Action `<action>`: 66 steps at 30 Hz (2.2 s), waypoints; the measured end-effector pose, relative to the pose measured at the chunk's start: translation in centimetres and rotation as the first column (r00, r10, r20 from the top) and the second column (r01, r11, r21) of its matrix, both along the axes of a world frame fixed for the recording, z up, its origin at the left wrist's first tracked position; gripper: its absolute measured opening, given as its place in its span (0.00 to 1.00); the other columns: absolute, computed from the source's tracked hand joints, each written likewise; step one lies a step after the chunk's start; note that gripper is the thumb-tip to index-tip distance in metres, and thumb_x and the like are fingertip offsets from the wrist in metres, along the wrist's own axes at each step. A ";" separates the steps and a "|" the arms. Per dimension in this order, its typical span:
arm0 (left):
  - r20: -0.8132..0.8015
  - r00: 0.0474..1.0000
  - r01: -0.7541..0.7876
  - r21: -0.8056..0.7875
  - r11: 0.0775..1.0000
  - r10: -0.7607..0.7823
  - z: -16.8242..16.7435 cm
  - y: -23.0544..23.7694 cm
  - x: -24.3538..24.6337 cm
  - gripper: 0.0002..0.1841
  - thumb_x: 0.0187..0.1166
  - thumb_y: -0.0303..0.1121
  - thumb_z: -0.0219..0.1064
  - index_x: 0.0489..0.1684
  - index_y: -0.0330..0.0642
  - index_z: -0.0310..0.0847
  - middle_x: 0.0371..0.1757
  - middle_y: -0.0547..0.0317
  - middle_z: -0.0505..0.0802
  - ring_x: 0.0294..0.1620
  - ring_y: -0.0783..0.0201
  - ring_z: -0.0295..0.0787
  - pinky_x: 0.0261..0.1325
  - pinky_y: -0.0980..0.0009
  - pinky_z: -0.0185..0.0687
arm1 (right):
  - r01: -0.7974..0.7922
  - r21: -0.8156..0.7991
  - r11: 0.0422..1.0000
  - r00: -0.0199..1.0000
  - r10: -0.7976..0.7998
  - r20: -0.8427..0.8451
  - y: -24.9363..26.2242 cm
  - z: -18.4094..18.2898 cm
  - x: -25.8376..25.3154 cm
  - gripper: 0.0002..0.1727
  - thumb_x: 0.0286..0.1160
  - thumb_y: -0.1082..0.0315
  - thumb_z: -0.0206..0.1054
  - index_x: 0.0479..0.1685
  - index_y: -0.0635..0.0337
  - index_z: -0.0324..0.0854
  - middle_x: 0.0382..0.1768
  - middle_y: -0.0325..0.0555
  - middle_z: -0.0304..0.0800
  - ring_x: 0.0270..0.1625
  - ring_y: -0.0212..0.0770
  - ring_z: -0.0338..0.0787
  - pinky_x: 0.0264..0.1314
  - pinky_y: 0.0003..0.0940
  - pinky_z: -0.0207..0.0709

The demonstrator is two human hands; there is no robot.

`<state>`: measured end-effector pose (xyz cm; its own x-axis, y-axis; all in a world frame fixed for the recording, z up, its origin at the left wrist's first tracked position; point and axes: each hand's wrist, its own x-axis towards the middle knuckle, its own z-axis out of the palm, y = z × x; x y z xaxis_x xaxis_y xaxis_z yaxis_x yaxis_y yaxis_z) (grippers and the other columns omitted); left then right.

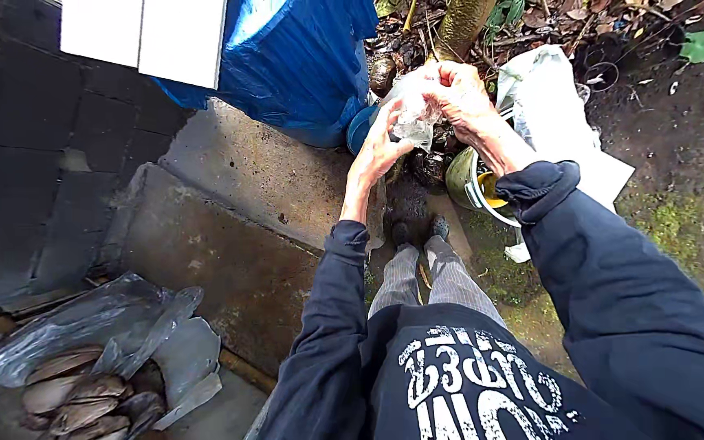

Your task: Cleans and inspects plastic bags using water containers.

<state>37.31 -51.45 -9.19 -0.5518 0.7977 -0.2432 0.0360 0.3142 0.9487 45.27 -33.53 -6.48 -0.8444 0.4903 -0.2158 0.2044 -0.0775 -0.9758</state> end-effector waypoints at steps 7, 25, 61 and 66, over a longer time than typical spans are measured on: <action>-0.294 0.940 -0.179 0.016 0.984 0.176 10.1 -3.3 3.7 0.12 0.89 0.30 0.61 0.64 0.37 0.80 0.50 0.52 0.92 0.48 0.64 0.91 0.51 0.69 0.88 | -0.058 -0.100 0.993 0.996 0.050 -0.074 -2.1 6.3 -2.5 0.09 0.80 0.71 0.68 0.52 0.66 0.82 0.41 0.46 0.89 0.42 0.35 0.91 0.50 0.33 0.87; 0.197 0.908 -0.417 0.341 0.843 0.370 6.6 -3.0 1.0 0.11 0.76 0.27 0.75 0.54 0.37 0.88 0.45 0.47 0.94 0.40 0.54 0.95 0.44 0.56 0.95 | -0.103 -0.061 0.993 0.995 0.102 -0.013 -4.7 8.1 2.7 0.18 0.82 0.46 0.68 0.56 0.48 0.84 0.43 0.43 0.90 0.39 0.40 0.89 0.38 0.37 0.86; 0.787 0.392 -0.841 0.097 0.532 0.476 8.6 -7.2 2.6 0.12 0.91 0.32 0.55 0.59 0.35 0.79 0.45 0.45 0.92 0.47 0.48 0.93 0.60 0.45 0.89 | 0.005 -0.371 0.928 0.990 -0.057 -0.129 -5.6 4.5 5.1 0.14 0.89 0.64 0.62 0.64 0.62 0.78 0.51 0.51 0.92 0.48 0.46 0.95 0.58 0.45 0.91; 0.828 0.330 -0.864 0.070 0.499 0.454 6.7 -6.7 3.2 0.18 0.91 0.39 0.57 0.71 0.37 0.72 0.51 0.41 0.90 0.48 0.45 0.92 0.59 0.44 0.89 | 0.134 -0.376 0.917 0.976 -0.187 -0.110 -7.4 5.2 3.7 0.14 0.89 0.62 0.61 0.64 0.58 0.77 0.45 0.49 0.92 0.44 0.43 0.94 0.52 0.43 0.91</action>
